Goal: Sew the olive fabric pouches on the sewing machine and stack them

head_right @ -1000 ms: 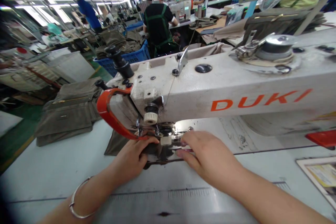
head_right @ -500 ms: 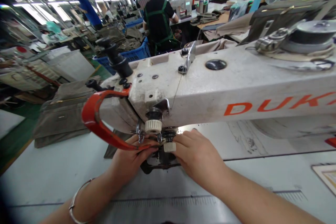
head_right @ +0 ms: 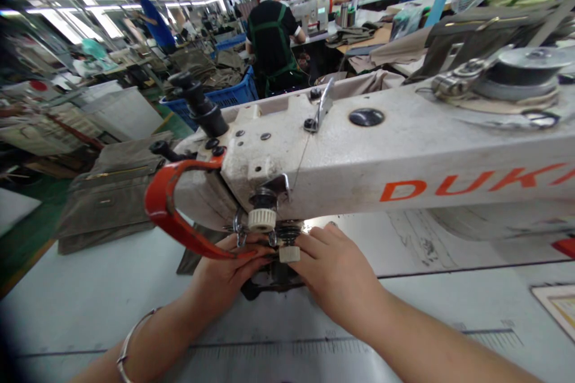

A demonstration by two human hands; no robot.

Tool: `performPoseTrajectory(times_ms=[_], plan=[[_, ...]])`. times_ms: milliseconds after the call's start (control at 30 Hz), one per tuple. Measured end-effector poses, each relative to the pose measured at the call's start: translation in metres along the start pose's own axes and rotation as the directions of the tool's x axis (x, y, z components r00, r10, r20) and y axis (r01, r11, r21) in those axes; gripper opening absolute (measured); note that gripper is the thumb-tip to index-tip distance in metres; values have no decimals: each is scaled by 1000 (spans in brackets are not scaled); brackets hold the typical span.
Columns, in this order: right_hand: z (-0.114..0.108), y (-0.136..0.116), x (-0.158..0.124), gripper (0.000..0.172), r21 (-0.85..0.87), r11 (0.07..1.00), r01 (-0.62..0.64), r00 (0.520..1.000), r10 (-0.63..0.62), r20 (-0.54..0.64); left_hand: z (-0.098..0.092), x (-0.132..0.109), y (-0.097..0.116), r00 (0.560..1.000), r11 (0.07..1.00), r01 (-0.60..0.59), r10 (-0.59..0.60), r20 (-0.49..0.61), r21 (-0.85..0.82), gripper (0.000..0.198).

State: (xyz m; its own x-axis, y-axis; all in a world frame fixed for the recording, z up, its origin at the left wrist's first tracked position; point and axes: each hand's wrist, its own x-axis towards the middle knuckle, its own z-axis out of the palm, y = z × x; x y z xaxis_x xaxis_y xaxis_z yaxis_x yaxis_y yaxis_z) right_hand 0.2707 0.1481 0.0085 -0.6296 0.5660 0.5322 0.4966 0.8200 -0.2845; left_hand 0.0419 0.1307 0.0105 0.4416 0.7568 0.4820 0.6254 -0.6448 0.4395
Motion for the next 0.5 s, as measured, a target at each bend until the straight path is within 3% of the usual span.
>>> performPoseTrajectory(times_ms=[167, 367, 500], plan=[[-1, 4, -1, 26, -3, 997, 75, 997, -75, -6, 0, 1, 0, 999, 998, -36, 35, 30, 47, 17], [-2, 8, 6, 18, 405, 914, -37, 999, 40, 2, 0, 1, -3, 999, 996, 31, -31, 9, -78, 13], [-8, 12, -1, 19, 292, 955, -51, 999, 44, 31, -2, -1, 1, 999, 998, 14, -12, 37, -58, 9]])
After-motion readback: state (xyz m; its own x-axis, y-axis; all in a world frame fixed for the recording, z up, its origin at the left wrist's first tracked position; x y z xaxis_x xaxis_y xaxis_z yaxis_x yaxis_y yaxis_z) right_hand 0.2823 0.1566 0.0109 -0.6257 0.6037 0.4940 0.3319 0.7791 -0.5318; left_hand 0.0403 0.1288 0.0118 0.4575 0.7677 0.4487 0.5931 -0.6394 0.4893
